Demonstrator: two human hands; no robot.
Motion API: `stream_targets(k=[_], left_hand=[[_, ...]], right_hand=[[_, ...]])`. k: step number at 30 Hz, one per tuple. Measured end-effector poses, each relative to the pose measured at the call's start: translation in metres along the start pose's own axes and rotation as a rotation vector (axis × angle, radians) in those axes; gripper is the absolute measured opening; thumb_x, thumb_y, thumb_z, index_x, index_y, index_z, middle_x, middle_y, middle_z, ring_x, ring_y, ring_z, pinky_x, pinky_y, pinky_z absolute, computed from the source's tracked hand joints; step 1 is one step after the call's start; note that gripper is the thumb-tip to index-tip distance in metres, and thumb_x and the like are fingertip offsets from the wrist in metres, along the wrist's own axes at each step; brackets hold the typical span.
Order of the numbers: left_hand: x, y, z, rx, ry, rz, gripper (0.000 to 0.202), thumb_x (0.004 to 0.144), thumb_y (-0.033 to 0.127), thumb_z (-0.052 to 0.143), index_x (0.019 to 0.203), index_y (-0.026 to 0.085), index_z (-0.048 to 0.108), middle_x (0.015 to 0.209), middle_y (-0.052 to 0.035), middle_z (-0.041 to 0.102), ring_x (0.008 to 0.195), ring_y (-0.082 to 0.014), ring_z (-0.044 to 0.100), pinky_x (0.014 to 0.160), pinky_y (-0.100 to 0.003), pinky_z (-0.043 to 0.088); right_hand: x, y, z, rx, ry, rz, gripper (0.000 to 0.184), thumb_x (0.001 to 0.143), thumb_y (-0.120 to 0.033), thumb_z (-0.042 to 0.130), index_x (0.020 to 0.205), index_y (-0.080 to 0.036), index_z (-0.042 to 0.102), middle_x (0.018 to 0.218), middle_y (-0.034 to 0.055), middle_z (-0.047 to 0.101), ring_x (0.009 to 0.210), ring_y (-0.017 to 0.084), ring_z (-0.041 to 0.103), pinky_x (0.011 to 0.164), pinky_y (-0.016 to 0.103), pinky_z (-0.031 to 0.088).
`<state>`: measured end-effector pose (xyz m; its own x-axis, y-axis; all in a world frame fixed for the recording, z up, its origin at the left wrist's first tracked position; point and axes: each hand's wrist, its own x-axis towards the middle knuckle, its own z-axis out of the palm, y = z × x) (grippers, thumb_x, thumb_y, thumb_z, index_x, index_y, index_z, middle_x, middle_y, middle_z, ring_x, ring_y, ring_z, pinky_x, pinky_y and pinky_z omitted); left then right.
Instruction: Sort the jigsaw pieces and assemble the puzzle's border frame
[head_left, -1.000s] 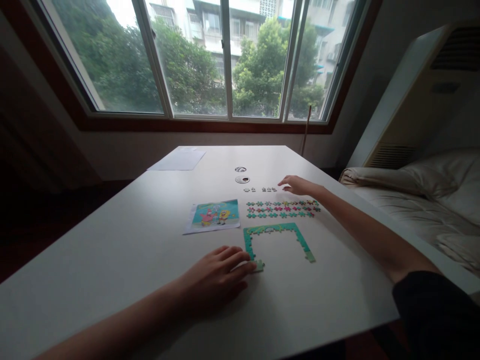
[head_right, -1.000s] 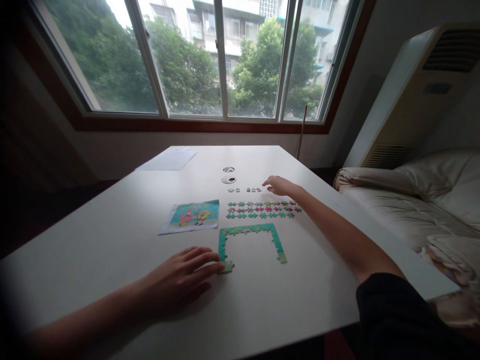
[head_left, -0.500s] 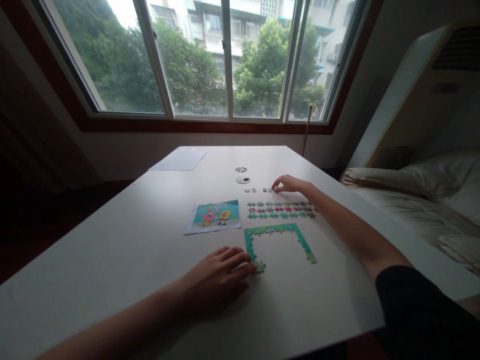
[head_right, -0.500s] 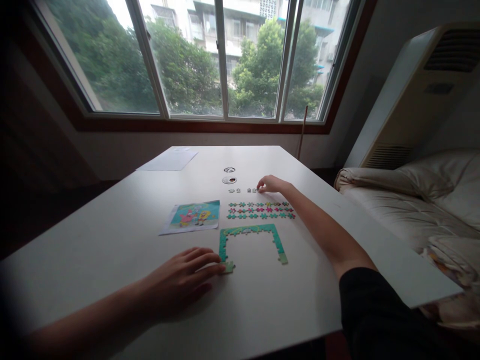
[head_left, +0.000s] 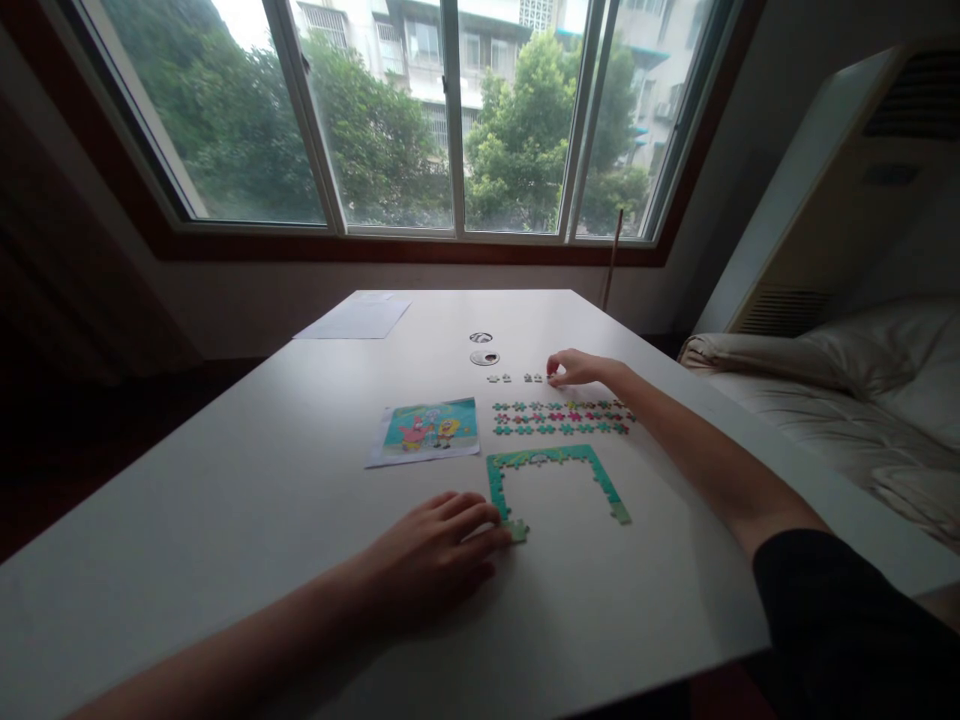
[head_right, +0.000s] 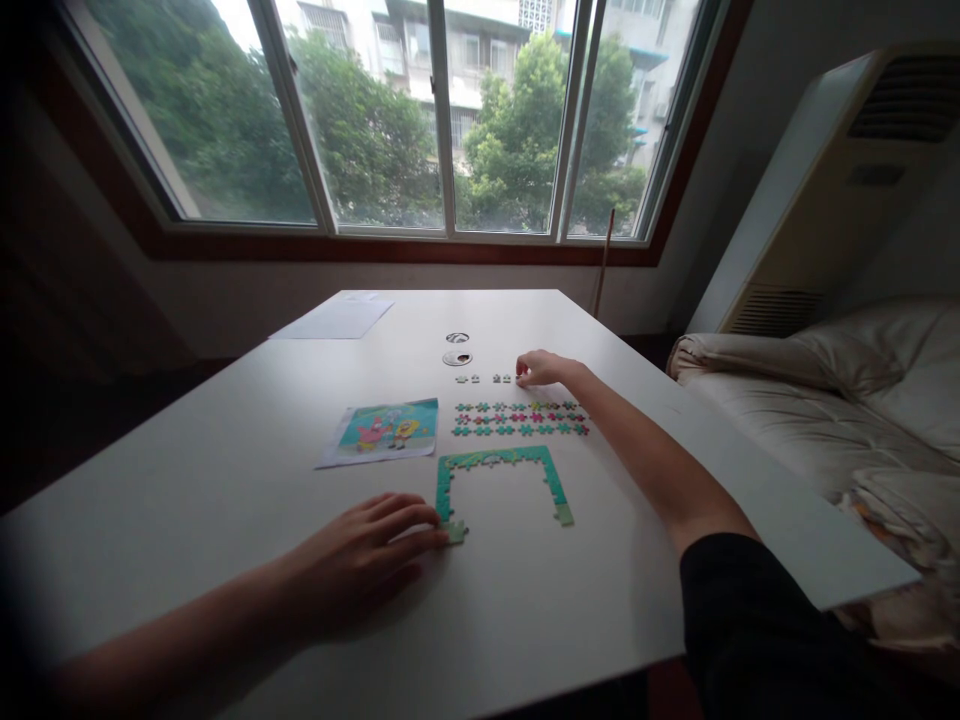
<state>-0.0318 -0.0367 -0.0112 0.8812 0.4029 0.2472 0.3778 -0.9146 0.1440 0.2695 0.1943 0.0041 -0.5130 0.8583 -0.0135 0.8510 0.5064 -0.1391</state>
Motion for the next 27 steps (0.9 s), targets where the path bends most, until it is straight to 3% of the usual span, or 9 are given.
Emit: stream_targets(k=[5, 10, 14, 17, 20, 27], left_hand=[[-0.001, -0.003, 0.000, -0.022, -0.023, -0.006, 0.028, 0.087, 0.019, 0.043, 0.114, 0.020, 0.048, 0.105, -0.0083, 0.055, 0.099, -0.0227, 0.048, 0.085, -0.039, 0.043], [-0.002, -0.003, 0.001, -0.043, -0.004, -0.012, 0.029, 0.085, 0.018, 0.044, 0.113, 0.020, 0.049, 0.104, -0.0083, 0.055, 0.099, -0.0223, 0.048, 0.085, -0.039, 0.043], [-0.002, -0.002, 0.004, -0.033, 0.010, -0.009, 0.028, 0.086, 0.018, 0.044, 0.113, 0.020, 0.049, 0.104, -0.0081, 0.056, 0.099, -0.0221, 0.048, 0.085, -0.038, 0.043], [-0.002, -0.001, 0.005, -0.017, 0.021, -0.010, 0.026, 0.086, 0.019, 0.044, 0.111, 0.020, 0.050, 0.102, -0.0079, 0.056, 0.097, -0.0215, 0.049, 0.084, -0.037, 0.043], [-0.001, 0.001, 0.005, -0.011, 0.018, -0.008, 0.025, 0.086, 0.019, 0.043, 0.111, 0.020, 0.050, 0.101, -0.0078, 0.057, 0.097, -0.0211, 0.050, 0.084, -0.036, 0.044], [0.000, 0.001, 0.003, 0.001, 0.015, 0.004, 0.028, 0.086, 0.020, 0.043, 0.114, 0.021, 0.048, 0.100, -0.0080, 0.057, 0.095, -0.0214, 0.050, 0.082, -0.036, 0.045]], right_hand=[[-0.017, -0.014, -0.005, 0.029, 0.093, -0.013, 0.019, 0.076, -0.029, 0.057, 0.086, -0.014, 0.062, 0.085, 0.0059, 0.064, 0.074, 0.014, 0.056, 0.066, 0.023, 0.041], [-0.063, -0.063, -0.005, 0.214, 0.147, -0.144, 0.024, 0.077, -0.037, 0.057, 0.080, -0.013, 0.061, 0.070, 0.0013, 0.060, 0.062, 0.009, 0.051, 0.059, 0.020, 0.039], [-0.115, -0.112, 0.007, 0.455, -0.055, -0.327, 0.025, 0.077, -0.039, 0.057, 0.080, -0.015, 0.062, 0.075, 0.0007, 0.061, 0.067, 0.009, 0.051, 0.061, 0.020, 0.041], [-0.143, -0.137, 0.017, 0.530, -0.172, -0.336, 0.025, 0.077, -0.040, 0.058, 0.081, -0.015, 0.061, 0.073, 0.0000, 0.060, 0.063, 0.008, 0.050, 0.057, 0.019, 0.039], [-0.152, -0.150, 0.026, 0.513, -0.121, -0.356, 0.021, 0.075, -0.036, 0.061, 0.077, -0.015, 0.061, 0.070, -0.0002, 0.059, 0.063, 0.009, 0.050, 0.059, 0.020, 0.039], [-0.145, -0.156, 0.040, 0.485, 0.055, -0.312, 0.017, 0.075, -0.033, 0.062, 0.078, -0.016, 0.063, 0.068, 0.0003, 0.059, 0.064, 0.010, 0.052, 0.063, 0.022, 0.039]])
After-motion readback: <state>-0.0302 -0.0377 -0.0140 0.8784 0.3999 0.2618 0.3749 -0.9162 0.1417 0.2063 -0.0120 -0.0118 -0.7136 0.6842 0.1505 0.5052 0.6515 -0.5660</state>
